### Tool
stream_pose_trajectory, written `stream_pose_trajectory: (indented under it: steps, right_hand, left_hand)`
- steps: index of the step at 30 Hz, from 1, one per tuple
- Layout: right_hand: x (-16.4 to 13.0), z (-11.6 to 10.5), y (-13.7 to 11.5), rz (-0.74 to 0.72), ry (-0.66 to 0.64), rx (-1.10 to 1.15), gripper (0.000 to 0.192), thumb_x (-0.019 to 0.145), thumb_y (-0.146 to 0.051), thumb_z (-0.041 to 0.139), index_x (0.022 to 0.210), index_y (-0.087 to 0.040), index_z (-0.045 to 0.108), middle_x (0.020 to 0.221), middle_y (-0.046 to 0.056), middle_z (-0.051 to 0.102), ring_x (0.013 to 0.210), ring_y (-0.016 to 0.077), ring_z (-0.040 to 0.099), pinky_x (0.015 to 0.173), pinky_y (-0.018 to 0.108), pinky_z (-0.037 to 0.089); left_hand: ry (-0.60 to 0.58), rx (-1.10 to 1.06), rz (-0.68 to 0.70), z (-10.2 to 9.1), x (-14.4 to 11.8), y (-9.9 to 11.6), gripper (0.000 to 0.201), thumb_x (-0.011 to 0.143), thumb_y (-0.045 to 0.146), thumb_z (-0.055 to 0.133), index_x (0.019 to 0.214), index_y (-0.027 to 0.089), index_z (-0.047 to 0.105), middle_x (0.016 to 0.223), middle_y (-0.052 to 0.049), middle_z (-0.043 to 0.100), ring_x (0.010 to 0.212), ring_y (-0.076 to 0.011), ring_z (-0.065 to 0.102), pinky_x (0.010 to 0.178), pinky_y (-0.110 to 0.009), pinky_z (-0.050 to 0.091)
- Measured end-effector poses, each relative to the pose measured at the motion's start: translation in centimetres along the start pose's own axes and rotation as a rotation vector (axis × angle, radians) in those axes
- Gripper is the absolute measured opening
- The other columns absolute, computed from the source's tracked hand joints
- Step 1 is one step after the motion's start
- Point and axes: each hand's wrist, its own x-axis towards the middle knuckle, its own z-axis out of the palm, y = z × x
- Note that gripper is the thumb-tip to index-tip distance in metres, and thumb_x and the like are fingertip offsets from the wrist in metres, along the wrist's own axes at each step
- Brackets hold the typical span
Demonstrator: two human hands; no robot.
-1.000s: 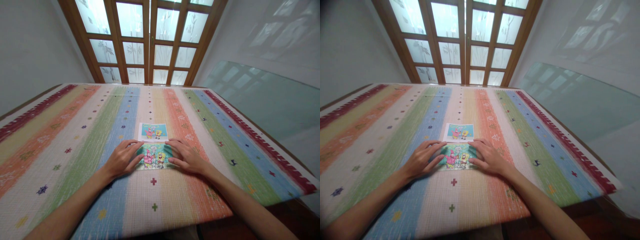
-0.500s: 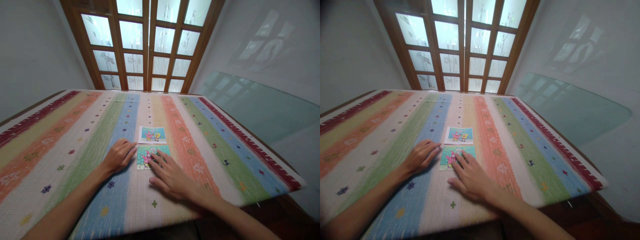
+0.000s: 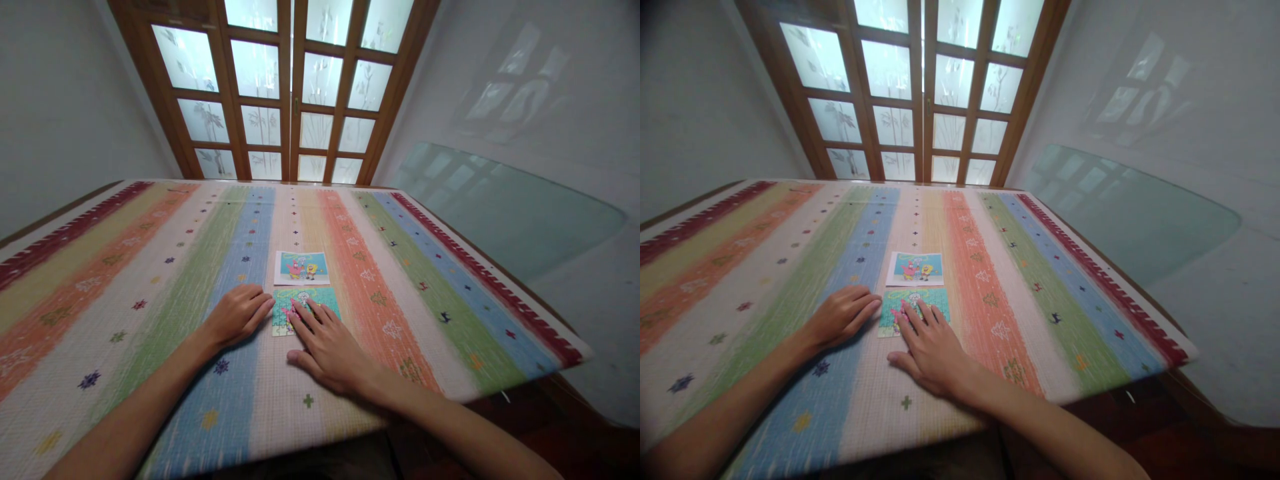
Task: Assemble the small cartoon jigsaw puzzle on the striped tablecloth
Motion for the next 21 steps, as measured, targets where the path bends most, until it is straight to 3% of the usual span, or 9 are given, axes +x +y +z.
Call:
stream_pose_trajectory:
  steps: [9, 21]
  right_hand:
    - [-1.5, -0.2, 1.8, 0.027, 0.067, -0.014, 0.059, 0.106, -0.053, 0.04, 0.15, -0.015, 0.051, 0.159, 0.014, 0.045, 0.147, 0.0354, 0.039, 0.118, 0.057, 0.038]
    - [-6.1, -0.1, 8.0, 0.092, 0.208, -0.091, 0.044, 0.107, -0.036, 0.04, 0.141, -0.017, 0.061, 0.15, 0.011, 0.057, 0.14, 0.032, 0.05, 0.112, 0.057, 0.047]
  left_hand:
    - [-0.03, 0.0, -0.002, 0.3, -0.2, -0.1, 0.045, 0.11, 0.032, 0.031, 0.087, 0.018, 0.067, 0.078, -0.005, 0.065, 0.069, -0.0185, 0.057, 0.069, -0.033, 0.048]
    - [-0.036, -0.045, 0.005, 0.5, -0.2, -0.3, 0.043, 0.11, 0.035, 0.035, 0.091, 0.017, 0.069, 0.081, -0.006, 0.066, 0.072, -0.0192, 0.06, 0.069, -0.035, 0.05]
